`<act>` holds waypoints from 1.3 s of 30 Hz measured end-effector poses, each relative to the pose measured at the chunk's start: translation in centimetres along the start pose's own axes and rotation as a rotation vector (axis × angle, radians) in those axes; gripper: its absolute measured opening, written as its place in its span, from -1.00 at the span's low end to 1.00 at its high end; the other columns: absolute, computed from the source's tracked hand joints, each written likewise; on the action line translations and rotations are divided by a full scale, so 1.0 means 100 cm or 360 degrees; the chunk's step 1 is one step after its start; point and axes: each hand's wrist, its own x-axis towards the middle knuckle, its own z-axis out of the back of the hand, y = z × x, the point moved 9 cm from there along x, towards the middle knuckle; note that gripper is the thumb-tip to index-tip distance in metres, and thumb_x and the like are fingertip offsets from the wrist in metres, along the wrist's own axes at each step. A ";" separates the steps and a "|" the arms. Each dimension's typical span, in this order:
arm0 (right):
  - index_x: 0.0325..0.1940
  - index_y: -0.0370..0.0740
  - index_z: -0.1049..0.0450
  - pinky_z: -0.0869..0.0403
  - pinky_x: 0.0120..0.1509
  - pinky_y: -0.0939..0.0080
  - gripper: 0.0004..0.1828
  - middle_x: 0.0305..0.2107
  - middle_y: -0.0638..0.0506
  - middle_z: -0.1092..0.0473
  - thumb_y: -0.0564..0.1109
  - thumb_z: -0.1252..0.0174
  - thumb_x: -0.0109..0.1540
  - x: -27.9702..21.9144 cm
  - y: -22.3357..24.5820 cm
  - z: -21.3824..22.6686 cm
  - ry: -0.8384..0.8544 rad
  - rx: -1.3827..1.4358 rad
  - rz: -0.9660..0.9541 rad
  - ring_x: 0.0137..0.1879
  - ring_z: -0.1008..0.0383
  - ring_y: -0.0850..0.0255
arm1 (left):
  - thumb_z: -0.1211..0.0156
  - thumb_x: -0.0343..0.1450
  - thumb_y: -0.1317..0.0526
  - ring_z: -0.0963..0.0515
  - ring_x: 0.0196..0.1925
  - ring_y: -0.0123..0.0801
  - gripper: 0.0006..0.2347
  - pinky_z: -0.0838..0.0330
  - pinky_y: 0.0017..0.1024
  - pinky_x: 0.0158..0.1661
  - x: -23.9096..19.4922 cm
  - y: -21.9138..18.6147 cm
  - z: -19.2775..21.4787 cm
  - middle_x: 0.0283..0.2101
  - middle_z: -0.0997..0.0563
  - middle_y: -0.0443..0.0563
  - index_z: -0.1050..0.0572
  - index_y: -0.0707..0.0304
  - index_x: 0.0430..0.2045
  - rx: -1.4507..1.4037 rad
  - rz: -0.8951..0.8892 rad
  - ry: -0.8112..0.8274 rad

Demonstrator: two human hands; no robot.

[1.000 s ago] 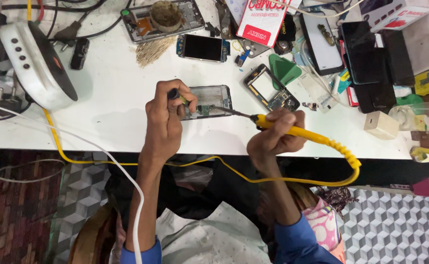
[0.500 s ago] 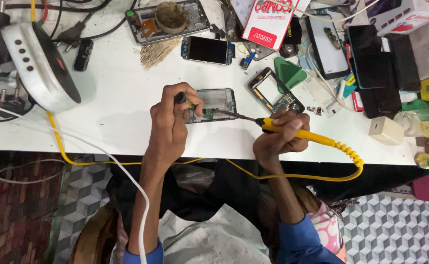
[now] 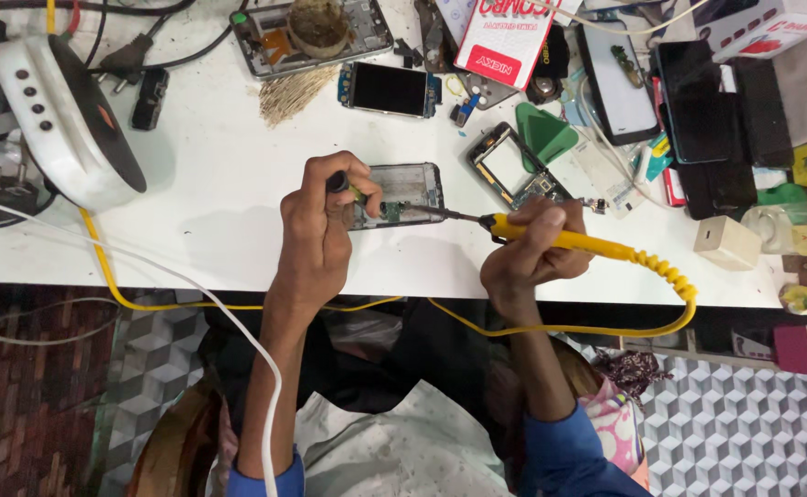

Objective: The person uses a soldering iron and tweezers to work on the internal circuit board of a disassembled mobile phone. They repeatedly apply heat to specific points on the board while holding the device steady.

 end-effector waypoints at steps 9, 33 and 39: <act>-0.55 -0.30 -0.35 -0.18 -0.43 0.28 -0.51 -0.64 0.04 -0.24 -0.11 0.08 0.47 0.024 0.047 -0.038 0.0314 -0.0514 0.0192 -0.56 -0.25 0.33 | 0.27 0.46 0.59 -0.40 -0.52 -0.54 -0.73 -0.28 -0.56 -0.46 0.003 -0.002 0.003 -0.40 -0.55 0.07 -0.29 0.39 -0.03 0.0037 0.0097 -0.0011; 0.17 -0.26 -0.23 -0.21 -0.60 0.42 -0.73 -0.32 -0.11 -0.49 -0.09 -0.02 0.46 0.043 -0.059 -0.144 0.0716 0.0571 -0.0643 -0.63 -0.19 0.43 | 0.24 0.64 0.31 -0.28 -0.58 -0.60 -0.87 -0.21 -0.54 -0.51 -0.004 0.004 0.005 -0.41 -0.59 0.03 -0.30 0.37 -0.08 0.0112 0.0179 -0.0111; 0.16 -0.30 -0.28 -0.22 -0.62 0.42 -0.70 -0.33 -0.10 -0.49 -0.05 -0.02 0.46 0.038 -0.067 -0.169 0.0848 0.0501 -0.0673 -0.66 -0.22 0.42 | 0.24 0.66 0.28 -0.18 -0.58 -0.61 -0.86 -0.12 -0.53 -0.53 -0.001 0.007 0.007 -0.43 -0.57 0.01 -0.31 0.36 -0.08 0.0028 0.0223 -0.0136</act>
